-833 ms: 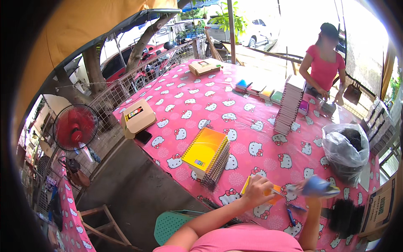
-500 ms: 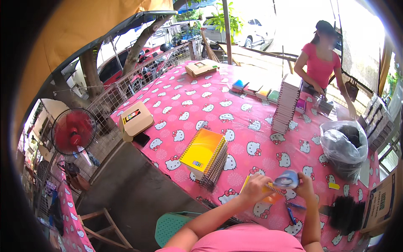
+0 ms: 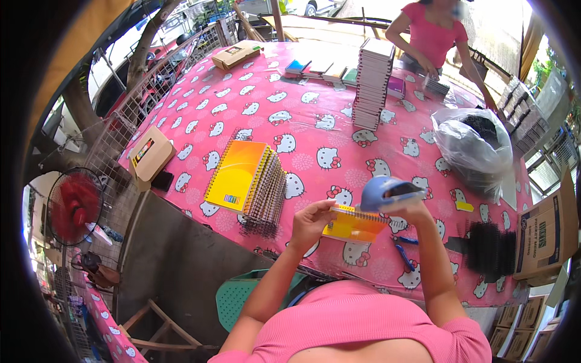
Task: The person assembles small yellow notepads by threading a metal spiral wire through the holes in the paper and covers, and then uses a pair of blue pliers to trim and bend the wire ends.
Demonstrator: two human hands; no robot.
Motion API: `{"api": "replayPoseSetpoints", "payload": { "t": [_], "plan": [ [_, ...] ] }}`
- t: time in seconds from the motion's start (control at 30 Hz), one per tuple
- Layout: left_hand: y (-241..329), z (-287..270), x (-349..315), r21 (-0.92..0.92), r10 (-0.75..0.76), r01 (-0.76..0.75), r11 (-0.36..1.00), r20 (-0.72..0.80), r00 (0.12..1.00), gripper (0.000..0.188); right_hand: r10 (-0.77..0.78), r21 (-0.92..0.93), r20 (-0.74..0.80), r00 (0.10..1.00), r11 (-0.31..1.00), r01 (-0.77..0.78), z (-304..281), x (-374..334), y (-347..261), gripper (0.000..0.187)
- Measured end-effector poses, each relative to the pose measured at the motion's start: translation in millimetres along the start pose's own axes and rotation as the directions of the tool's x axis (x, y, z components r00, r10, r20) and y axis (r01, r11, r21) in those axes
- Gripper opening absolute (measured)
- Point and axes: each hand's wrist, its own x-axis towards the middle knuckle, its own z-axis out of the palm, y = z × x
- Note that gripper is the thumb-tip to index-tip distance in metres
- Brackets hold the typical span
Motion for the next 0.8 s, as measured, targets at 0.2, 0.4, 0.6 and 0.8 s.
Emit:
{"api": "replayPoseSetpoints", "payload": {
  "t": [0.2, 0.4, 0.6, 0.8],
  "plan": [
    [-4, -10, -2, 0.011, 0.005, -0.005, 1.000, 0.022, 1.000, 0.027, 0.047, 0.387, 0.016, 0.999, 0.921, -0.050, 6, -3, -11, 0.034],
    [-5, -11, -1, -0.024, 0.021, -0.021, 0.999, 0.024, 0.999, 0.024, -0.019, -0.737, -0.251, 0.968, 0.652, -0.178, 8, 7, 22, 0.034],
    [-10, -13, -1, -0.096, -0.026, 0.027, 0.995, 0.011, 1.000, 0.023, -0.094, -0.720, -0.107, 0.990, 0.693, -0.012, 1, -15, -38, 0.050],
    [-11, -13, -6, -0.044, -0.026, 0.026, 0.999, 0.012, 1.000, 0.022, 0.119, -0.793, 0.280, 0.953, 0.587, 0.160, 74, 2, -56, 0.045]
  ]
}}
